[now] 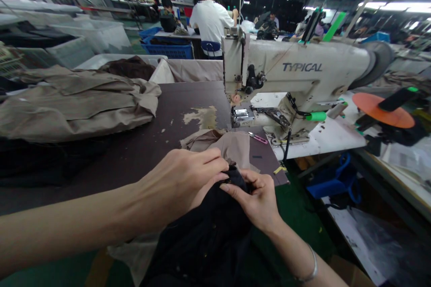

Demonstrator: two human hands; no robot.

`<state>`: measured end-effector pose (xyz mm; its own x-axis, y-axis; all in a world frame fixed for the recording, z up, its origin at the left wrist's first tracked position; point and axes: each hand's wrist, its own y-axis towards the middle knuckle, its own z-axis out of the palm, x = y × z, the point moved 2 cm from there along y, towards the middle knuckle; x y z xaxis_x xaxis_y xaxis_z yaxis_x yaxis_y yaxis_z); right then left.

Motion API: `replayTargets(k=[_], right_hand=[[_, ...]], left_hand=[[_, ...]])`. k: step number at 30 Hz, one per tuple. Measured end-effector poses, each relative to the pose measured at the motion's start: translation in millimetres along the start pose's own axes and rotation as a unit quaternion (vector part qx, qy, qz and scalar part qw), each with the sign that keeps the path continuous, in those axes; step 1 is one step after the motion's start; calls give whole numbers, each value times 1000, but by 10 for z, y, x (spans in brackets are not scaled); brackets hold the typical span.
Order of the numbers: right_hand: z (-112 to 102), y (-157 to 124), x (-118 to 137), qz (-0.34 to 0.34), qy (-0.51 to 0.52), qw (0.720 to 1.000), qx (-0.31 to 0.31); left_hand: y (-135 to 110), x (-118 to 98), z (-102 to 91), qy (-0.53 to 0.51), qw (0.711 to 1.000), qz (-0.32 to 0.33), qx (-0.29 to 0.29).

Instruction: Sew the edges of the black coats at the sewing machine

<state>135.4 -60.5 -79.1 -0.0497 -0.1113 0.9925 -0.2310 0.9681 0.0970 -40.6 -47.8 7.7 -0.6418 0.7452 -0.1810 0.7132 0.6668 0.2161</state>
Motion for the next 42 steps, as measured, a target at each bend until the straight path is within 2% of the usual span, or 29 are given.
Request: replayTargets(k=[5, 9, 17, 20, 24, 26, 28, 32, 38, 42], right_hand=[[-15, 0, 22, 24, 35, 999, 31], [-24, 17, 58, 37, 78, 995, 44], [-24, 30, 55, 13, 87, 996, 16], [-27, 17, 33, 5, 89, 996, 14], [-33, 9, -4, 3, 102, 995, 21], [-31, 9, -14, 6, 108, 994, 23], [-27, 11, -7, 5, 107, 994, 28], [-23, 13, 31, -9, 92, 995, 34], [-33, 12, 40, -18, 69, 997, 34], [-40, 18, 34, -25, 54, 997, 40]], left_hand=[[62, -12, -38, -50, 998, -39, 8], [91, -30, -69, -62, 997, -43, 22], [86, 27, -33, -106, 993, -39, -17], [71, 43, -9, -121, 992, -13, -29], [19, 27, 16, -57, 995, 72, -42], [19, 31, -6, -41, 994, 88, -46], [64, 59, -58, -87, 994, 62, -25], [251, 143, -211, -188, 980, -23, 54], [470, 138, -374, -128, 984, 46, 112], [550, 106, -399, -98, 979, 49, 171]])
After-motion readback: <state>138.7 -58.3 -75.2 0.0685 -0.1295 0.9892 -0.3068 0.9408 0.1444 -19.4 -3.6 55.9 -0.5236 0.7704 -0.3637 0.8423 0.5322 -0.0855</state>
